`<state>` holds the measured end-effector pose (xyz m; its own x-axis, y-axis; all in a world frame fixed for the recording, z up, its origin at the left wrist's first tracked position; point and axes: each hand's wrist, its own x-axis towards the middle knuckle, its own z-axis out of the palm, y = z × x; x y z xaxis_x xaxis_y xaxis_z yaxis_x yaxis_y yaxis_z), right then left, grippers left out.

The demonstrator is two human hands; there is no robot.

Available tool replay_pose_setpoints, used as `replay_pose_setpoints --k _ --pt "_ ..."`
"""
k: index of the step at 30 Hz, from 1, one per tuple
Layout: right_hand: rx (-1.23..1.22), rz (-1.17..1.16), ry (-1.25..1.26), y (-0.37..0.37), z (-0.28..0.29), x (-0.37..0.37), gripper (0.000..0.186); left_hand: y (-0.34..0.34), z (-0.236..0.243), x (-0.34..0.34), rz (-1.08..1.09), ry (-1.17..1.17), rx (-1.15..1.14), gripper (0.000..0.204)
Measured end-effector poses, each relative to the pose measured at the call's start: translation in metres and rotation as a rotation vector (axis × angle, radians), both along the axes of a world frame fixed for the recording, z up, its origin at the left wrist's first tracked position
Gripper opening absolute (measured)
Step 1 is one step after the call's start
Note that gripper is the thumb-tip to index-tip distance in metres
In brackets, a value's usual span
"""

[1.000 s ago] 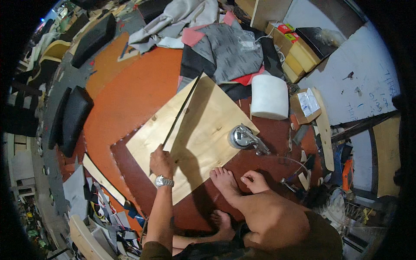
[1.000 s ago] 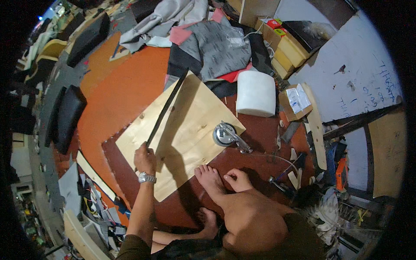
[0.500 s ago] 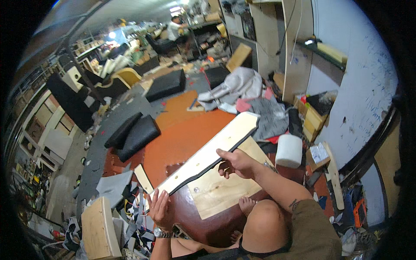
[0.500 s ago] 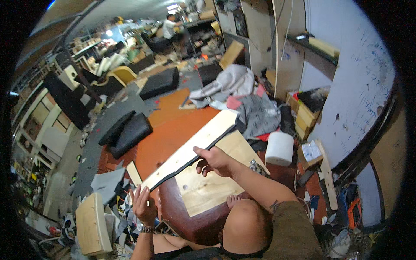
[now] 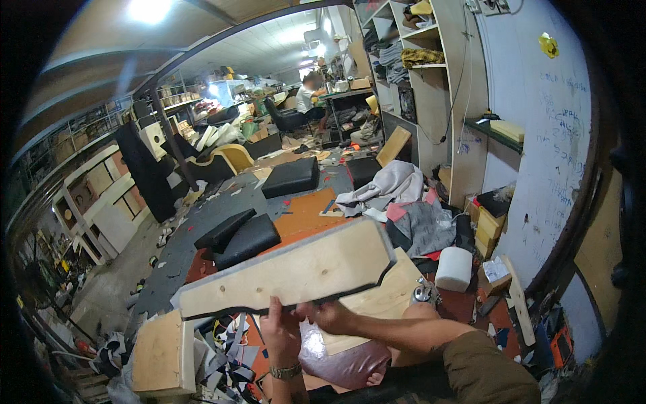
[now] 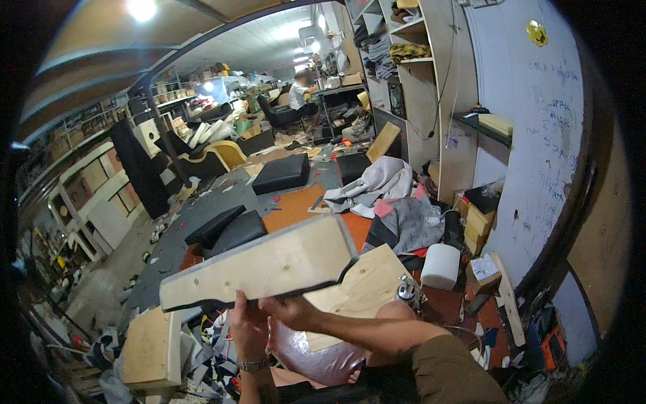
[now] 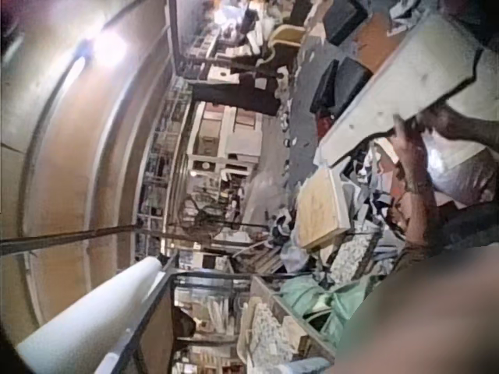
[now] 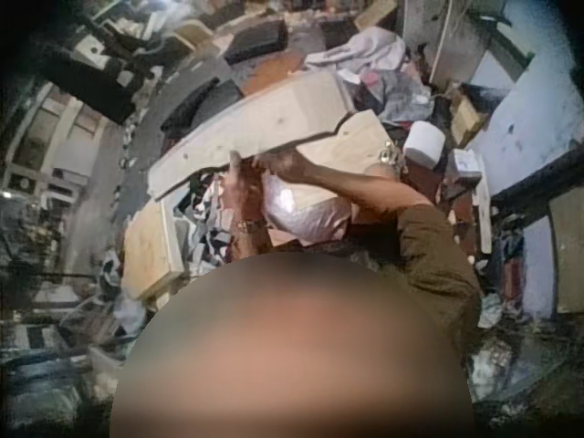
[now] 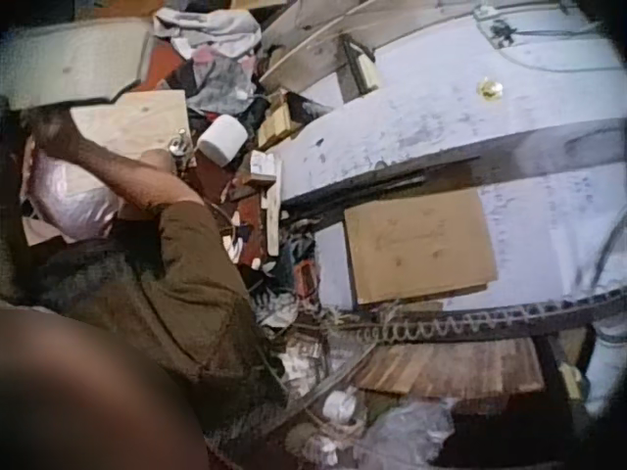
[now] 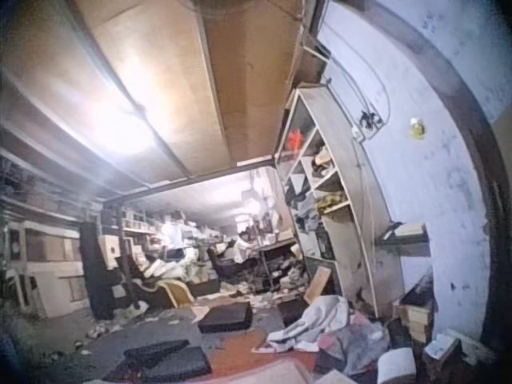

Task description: The person applies adhesive from a spray can to a long, narrow wooden piece placed on a larger board. They repeatedly spray, lift, and inspect the piece, then press the edges to ensure the adhesive is evenly applied.

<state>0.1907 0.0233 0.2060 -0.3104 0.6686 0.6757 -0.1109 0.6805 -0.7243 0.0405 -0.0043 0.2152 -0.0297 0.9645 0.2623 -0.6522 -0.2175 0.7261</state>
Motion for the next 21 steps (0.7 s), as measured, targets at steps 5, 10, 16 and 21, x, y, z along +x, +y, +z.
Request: replay_pose_setpoints --k 5,10,16,21 --pt "0.191 0.0 -0.668 0.004 -0.051 0.014 0.051 -0.002 -0.02 -0.053 0.143 -0.046 0.064 0.038" --pt "-0.169 -0.031 -0.524 0.018 -0.058 0.003 0.032 -0.017 -0.05 -0.083 0.251 -0.105 -0.303 0.039" --pt "-1.214 0.426 0.163 -0.002 -0.064 -0.023 0.036 -0.022 -0.049 -0.027 0.406 0.174 -0.164 0.051" --pt "-1.114 0.373 0.0 -0.009 -0.07 -0.023 0.037 -0.019 -0.023 -0.021 0.574 0.321 -0.118 0.052"
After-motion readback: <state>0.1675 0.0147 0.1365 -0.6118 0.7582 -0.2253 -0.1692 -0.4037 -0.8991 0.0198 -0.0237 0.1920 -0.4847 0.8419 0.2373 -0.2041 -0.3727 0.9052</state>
